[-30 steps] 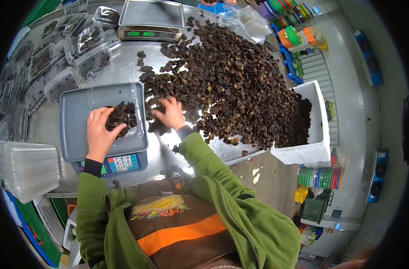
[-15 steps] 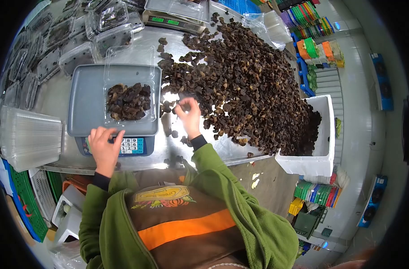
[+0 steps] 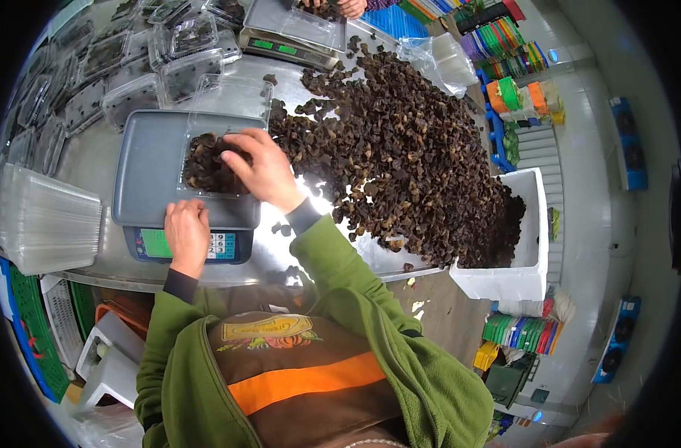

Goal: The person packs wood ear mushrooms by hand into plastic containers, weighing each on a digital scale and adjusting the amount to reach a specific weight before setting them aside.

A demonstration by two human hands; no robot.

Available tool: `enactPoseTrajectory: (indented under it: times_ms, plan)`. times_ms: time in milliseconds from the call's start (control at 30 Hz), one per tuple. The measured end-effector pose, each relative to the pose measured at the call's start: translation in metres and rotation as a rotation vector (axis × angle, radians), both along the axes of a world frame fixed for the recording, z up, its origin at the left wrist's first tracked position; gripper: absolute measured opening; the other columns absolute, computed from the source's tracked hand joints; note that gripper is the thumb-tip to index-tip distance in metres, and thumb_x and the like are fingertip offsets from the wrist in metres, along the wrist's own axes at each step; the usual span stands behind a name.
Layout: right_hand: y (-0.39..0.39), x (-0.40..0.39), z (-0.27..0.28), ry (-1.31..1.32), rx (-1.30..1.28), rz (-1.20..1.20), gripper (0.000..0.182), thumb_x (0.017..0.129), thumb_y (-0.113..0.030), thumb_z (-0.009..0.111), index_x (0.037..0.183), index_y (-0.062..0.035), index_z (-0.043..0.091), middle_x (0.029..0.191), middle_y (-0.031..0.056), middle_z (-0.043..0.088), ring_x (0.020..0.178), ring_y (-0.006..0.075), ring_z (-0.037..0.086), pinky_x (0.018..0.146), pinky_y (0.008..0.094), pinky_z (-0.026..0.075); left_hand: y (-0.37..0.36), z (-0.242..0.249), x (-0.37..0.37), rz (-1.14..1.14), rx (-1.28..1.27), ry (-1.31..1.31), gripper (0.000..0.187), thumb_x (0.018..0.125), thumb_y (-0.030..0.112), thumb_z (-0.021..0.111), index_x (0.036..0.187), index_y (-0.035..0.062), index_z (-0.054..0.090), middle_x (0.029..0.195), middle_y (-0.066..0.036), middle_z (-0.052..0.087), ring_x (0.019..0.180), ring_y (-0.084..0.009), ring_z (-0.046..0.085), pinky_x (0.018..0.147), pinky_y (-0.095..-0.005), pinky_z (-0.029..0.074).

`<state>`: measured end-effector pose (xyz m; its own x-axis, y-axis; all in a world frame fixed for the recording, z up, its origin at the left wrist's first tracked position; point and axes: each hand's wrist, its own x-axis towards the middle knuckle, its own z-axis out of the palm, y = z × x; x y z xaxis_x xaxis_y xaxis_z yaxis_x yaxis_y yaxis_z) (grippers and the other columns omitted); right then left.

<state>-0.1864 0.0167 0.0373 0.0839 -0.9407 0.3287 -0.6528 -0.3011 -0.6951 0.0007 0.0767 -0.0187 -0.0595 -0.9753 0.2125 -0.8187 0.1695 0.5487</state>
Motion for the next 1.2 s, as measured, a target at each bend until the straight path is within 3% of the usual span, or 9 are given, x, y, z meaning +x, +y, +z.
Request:
enactPoseTrajectory:
  times_ms: [100,267,333,467,633,767,967,1100,1200]
  plan:
    - [-0.007,-0.021,0.004,-0.085,0.074,0.031,0.028,0.085,-0.003,0.071,0.113,-0.0035,0.069,0.108,0.0117,0.066,0.084,0.0178,0.069,0.072,0.0283,0.055,-0.004,0.002,0.002,-0.004,0.029,0.009,0.008,0.075,0.004,0.072,0.081,0.0023,0.069,0.078,-0.012,0.065,0.08,-0.0331,0.059,0.073,-0.0441,0.048]
    - [-0.003,-0.058,0.002,-0.353,0.181,-0.184,0.024,0.09,-0.009,0.07,0.112,0.0003,0.069,0.099,0.0079,0.071,0.085,0.0124,0.066,0.073,0.0258,0.055,-0.006,0.018,0.039,-0.119,0.074,0.124,0.008,0.076,0.0,0.067,0.084,-0.0006,0.065,0.074,-0.012,0.064,0.075,-0.0288,0.061,0.07,-0.0389,0.049]
    - [0.012,-0.091,-0.022,-0.378,0.202,-0.242,0.026,0.091,-0.011,0.069,0.115,-0.0007,0.068,0.099,0.0052,0.071,0.085,0.0098,0.066,0.071,0.0239,0.055,0.018,0.034,0.081,-0.035,0.224,0.441,0.012,0.077,-0.001,0.067,0.089,-0.0016,0.064,0.072,-0.006,0.063,0.078,-0.0176,0.064,0.068,-0.0292,0.049]
    - [0.037,-0.137,-0.038,-0.446,0.5,-0.426,0.026,0.094,-0.014,0.066,0.116,-0.0005,0.067,0.101,0.0061,0.07,0.087,0.0108,0.066,0.068,0.0238,0.055,0.058,0.068,0.181,0.004,0.939,0.718,0.025,0.069,-0.001,0.07,0.093,-0.003,0.065,0.078,-0.01,0.068,0.073,-0.0201,0.066,0.073,-0.0302,0.052]
    - [0.035,-0.128,-0.035,-0.453,0.526,-0.392,0.029,0.093,-0.016,0.067,0.118,-0.0011,0.066,0.102,0.0051,0.07,0.09,0.011,0.066,0.071,0.0244,0.054,0.1,0.051,0.239,-0.054,0.916,-0.308,0.037,0.072,-0.008,0.067,0.108,-0.0006,0.065,0.089,-0.015,0.068,0.075,-0.0264,0.067,0.075,-0.0315,0.052]
    - [0.011,-0.095,-0.03,-0.448,0.462,-0.167,0.037,0.092,-0.019,0.07,0.122,0.0004,0.062,0.107,0.0076,0.069,0.093,0.0128,0.067,0.075,0.0263,0.054,0.088,0.062,0.202,-0.028,0.21,-0.171,0.045,0.081,-0.003,0.065,0.125,0.0015,0.057,0.119,-0.019,0.059,0.098,-0.0297,0.064,0.086,-0.0347,0.05]
    - [-0.012,-0.008,0.005,0.185,0.151,-0.12,0.057,0.076,-0.039,0.082,0.12,-0.0074,0.064,0.097,0.01,0.063,0.076,0.0213,0.067,0.071,0.0349,0.054,0.019,0.092,0.14,-0.121,0.267,0.212,0.032,0.085,0.0,0.066,0.117,-0.0001,0.062,0.112,-0.017,0.064,0.1,-0.0313,0.064,0.088,-0.0352,0.049]
    - [-0.025,-0.001,0.001,0.133,0.06,-0.106,0.018,0.076,-0.016,0.074,0.091,-0.0053,0.072,0.089,0.0109,0.065,0.071,0.0234,0.066,0.067,0.0357,0.053,-0.007,0.099,0.099,-0.249,0.147,0.292,0.028,0.085,0.0,0.066,0.114,-0.0006,0.064,0.109,-0.016,0.065,0.095,-0.0285,0.065,0.082,-0.0348,0.051]
    - [-0.027,-0.056,0.017,0.209,0.051,-0.223,0.028,0.074,-0.018,0.078,0.098,-0.0061,0.071,0.096,0.0112,0.064,0.073,0.0218,0.067,0.072,0.0361,0.055,-0.009,0.091,0.106,-0.212,0.138,0.316,0.028,0.086,0.0,0.066,0.113,-0.0006,0.064,0.109,-0.015,0.065,0.092,-0.0269,0.066,0.081,-0.0331,0.052]
